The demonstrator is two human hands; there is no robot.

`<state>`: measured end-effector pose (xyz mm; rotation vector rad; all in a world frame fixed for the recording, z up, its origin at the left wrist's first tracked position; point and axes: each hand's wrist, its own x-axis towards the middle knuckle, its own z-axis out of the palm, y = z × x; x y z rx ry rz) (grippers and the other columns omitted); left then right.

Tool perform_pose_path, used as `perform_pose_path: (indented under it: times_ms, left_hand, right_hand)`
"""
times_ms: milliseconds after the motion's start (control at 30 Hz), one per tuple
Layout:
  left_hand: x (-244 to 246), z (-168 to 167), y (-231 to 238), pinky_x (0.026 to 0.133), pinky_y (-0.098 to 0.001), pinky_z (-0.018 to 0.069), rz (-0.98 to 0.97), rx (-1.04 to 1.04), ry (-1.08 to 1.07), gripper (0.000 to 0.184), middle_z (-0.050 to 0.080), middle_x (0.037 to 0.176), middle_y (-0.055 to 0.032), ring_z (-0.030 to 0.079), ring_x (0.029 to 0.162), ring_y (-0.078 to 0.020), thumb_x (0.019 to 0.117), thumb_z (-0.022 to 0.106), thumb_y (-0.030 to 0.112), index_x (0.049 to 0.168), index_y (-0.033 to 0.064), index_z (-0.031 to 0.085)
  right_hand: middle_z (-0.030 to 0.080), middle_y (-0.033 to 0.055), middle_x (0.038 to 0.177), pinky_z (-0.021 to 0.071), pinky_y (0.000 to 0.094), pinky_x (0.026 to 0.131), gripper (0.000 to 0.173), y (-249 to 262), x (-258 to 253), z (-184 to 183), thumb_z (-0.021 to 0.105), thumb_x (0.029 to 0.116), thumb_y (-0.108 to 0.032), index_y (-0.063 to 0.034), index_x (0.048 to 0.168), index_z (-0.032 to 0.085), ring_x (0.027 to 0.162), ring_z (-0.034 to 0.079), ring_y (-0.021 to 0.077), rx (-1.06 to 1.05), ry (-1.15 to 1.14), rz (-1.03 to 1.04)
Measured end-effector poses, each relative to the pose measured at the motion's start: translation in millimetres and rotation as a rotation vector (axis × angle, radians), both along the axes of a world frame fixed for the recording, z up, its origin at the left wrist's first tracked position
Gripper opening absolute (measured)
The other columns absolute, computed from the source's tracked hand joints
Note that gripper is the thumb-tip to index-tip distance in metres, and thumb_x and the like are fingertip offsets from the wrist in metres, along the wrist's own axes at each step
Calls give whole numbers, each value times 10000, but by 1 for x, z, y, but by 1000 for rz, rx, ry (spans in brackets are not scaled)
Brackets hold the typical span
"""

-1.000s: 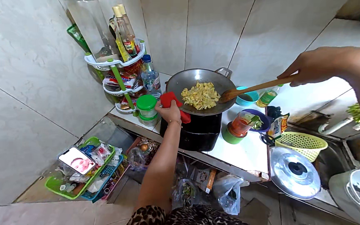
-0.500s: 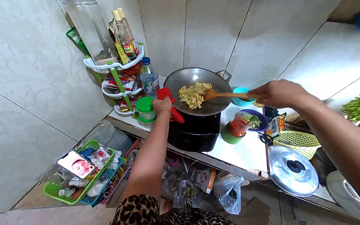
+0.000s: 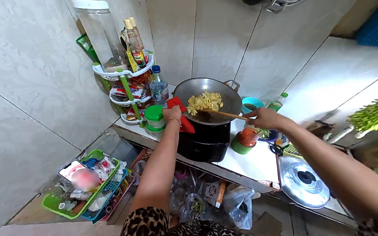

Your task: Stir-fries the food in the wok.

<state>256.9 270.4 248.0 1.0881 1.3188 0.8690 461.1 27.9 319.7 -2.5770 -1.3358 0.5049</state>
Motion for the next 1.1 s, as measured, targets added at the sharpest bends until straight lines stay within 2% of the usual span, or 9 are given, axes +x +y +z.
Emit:
perform_pose_path:
  times_ms: [133,233,333,400,600,767,867,967,1100]
  left_hand:
    - [0,-2,-1,972,-533,511,20,9,-35,550,624,1251,-257,615,1173,-366,915,746,171,1368,-32,508]
    - [1,-2,-4,979,-517,506,38,6,-84,569,616,1262,-251,610,1180,-354,911,750,145,1383,-32,486]
    - [0,-2,-8,992,-504,501,45,5,-118,575,609,1284,-247,603,1192,-341,915,743,126,1401,-24,473]
    - [-1,-1,-9,1000,-502,497,48,9,-141,569,603,1294,-247,597,1203,-340,922,735,122,1403,-25,467]
    - [-2,-3,-8,980,-510,503,46,-25,-129,553,620,1257,-252,610,1170,-347,909,770,187,1351,-44,530]
    - [-9,0,-12,1068,-540,445,-5,-28,-114,647,556,1367,-284,542,1288,-375,990,671,406,1397,-68,501]
    - [-8,-2,-11,1052,-529,452,-28,1,-88,535,596,1315,-275,573,1245,-364,1030,618,378,1321,-69,572]
    - [-3,-5,-9,1046,-512,471,-21,-20,-113,526,596,1321,-270,585,1237,-357,1008,664,306,1361,-62,536]
    - [1,-2,-6,1045,-521,470,-44,-7,32,616,558,1358,-294,562,1269,-379,982,680,268,1427,-84,440]
  right_hand:
    - [661,162,940,457,454,693,333,1,-2,5,572,1069,-242,-119,1364,664,721,539,233,87,152,-154]
    - [687,229,1060,476,575,839,332,6,-4,24,543,1079,-220,-100,1364,663,887,624,346,89,92,-142]
    - [686,264,1170,460,682,934,328,20,7,-1,570,1057,-231,-109,1339,687,1055,649,456,93,0,-51]
    - [677,262,1218,450,692,963,344,24,6,-8,591,1043,-225,-118,1359,677,1120,634,466,44,-32,26]
    - [726,220,1064,475,722,844,266,-3,-11,85,618,1037,-297,-178,1234,750,1020,665,466,-157,-325,89]
    - [701,264,1048,466,738,724,269,-10,-44,138,692,946,-81,-187,1187,746,1002,643,534,-252,-594,19]
    - [706,242,1079,469,729,719,364,-17,-48,141,708,906,-24,-247,1189,761,1017,646,518,-340,-641,47]
    - [729,195,1067,491,708,728,421,-29,-36,138,653,947,-21,-320,1224,755,1009,666,478,-388,-590,86]
    - [740,194,1061,504,677,849,366,-32,-24,81,627,978,-26,-207,1275,743,986,683,436,-235,-345,199]
